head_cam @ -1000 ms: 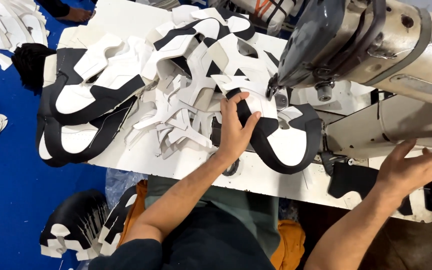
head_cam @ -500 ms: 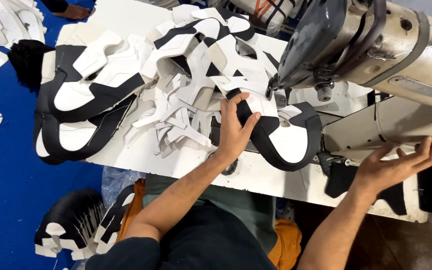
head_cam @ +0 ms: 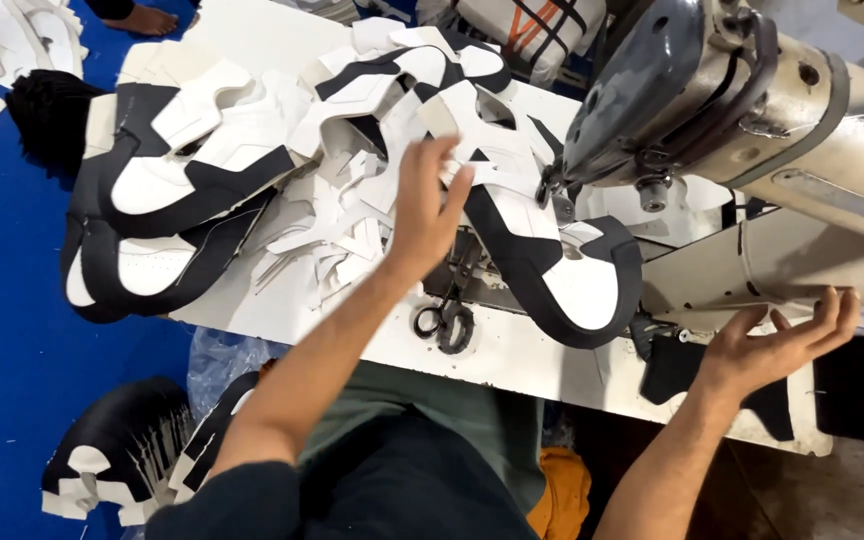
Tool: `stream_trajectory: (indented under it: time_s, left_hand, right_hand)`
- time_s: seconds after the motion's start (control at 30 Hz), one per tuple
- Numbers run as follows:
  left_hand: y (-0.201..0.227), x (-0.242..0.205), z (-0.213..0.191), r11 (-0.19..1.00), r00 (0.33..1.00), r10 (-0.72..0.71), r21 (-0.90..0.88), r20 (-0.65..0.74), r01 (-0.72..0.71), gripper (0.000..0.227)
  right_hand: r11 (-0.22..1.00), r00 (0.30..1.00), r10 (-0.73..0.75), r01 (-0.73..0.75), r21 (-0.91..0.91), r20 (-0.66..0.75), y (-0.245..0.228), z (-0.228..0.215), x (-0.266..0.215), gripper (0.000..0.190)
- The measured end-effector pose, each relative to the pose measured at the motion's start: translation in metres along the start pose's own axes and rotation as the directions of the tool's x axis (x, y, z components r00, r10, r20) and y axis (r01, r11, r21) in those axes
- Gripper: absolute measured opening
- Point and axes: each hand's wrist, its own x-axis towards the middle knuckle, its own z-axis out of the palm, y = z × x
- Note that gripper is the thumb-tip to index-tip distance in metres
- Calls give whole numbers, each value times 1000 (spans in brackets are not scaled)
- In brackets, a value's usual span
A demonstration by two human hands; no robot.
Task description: The person aligns black and white shoe parts and sews them using a sewing machine. They handle multiple parts, aligning edges and feeding them through the machine, then inspect the stitched pieces.
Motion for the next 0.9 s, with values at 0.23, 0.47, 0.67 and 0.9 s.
stream_trajectory:
  time_s: [0.23, 0.47, 0.67, 0.9]
  left_hand:
    - [-92, 106, 59, 888, 874, -109, 441, 474, -128, 20]
    - [-111, 94, 31, 838, 634, -171, 450, 755, -310, 54]
    - [-73, 31, -58, 883, 992, -98, 466, 78, 50, 41]
    - [-61, -48, -70, 953, 932, -294, -132, -212, 271, 43]
  right_hand:
    - [984, 977, 137, -115, 136, -161, -96, -3, -61, 24]
    - [706, 762, 207, -551, 445, 614, -230, 39, -156, 19]
    - [918, 636, 0, -305, 252, 771, -259, 75, -141, 31]
    - [989, 722, 29, -120, 83, 691, -259, 90, -143, 61]
